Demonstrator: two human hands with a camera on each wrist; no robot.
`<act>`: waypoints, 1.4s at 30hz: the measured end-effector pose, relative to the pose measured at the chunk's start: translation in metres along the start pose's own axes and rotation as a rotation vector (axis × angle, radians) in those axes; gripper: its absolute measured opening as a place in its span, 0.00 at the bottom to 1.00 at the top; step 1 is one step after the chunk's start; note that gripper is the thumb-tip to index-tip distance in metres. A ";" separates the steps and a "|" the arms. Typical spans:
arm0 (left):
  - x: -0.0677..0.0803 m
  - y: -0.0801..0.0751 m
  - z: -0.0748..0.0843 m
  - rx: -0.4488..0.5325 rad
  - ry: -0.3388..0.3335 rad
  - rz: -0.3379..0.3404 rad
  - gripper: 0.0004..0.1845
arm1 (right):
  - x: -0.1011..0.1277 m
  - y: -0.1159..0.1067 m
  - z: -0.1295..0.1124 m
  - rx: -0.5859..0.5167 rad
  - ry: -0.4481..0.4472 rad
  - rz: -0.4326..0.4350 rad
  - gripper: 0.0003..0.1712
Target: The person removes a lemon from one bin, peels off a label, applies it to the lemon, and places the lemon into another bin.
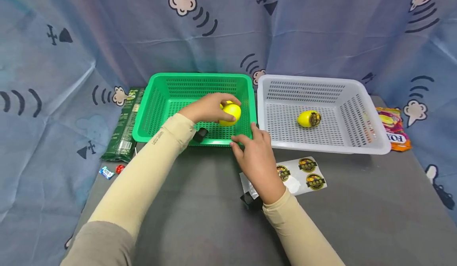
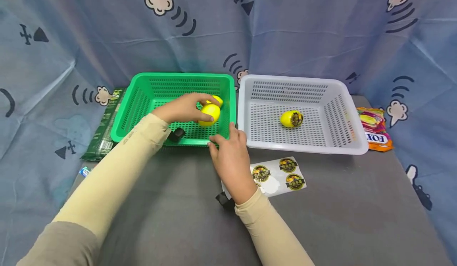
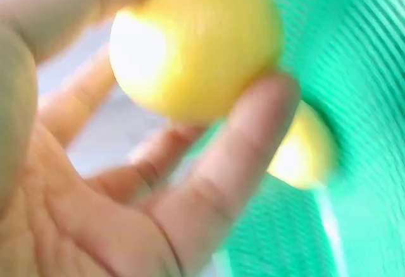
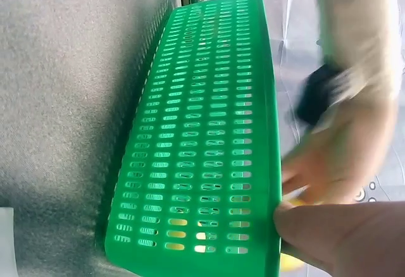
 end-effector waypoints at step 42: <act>0.056 0.227 0.029 -0.294 0.040 0.525 0.38 | 0.138 -0.019 0.098 -0.141 0.256 0.087 0.22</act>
Point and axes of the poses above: each hand's wrist, its own x-axis away from the middle knuckle, its own y-axis out of the palm, z = x × y, the point moved 5 cm from there along -x, towards the middle knuckle, and after that the axes turned 4 degrees about -y, right-handed, at the moved point
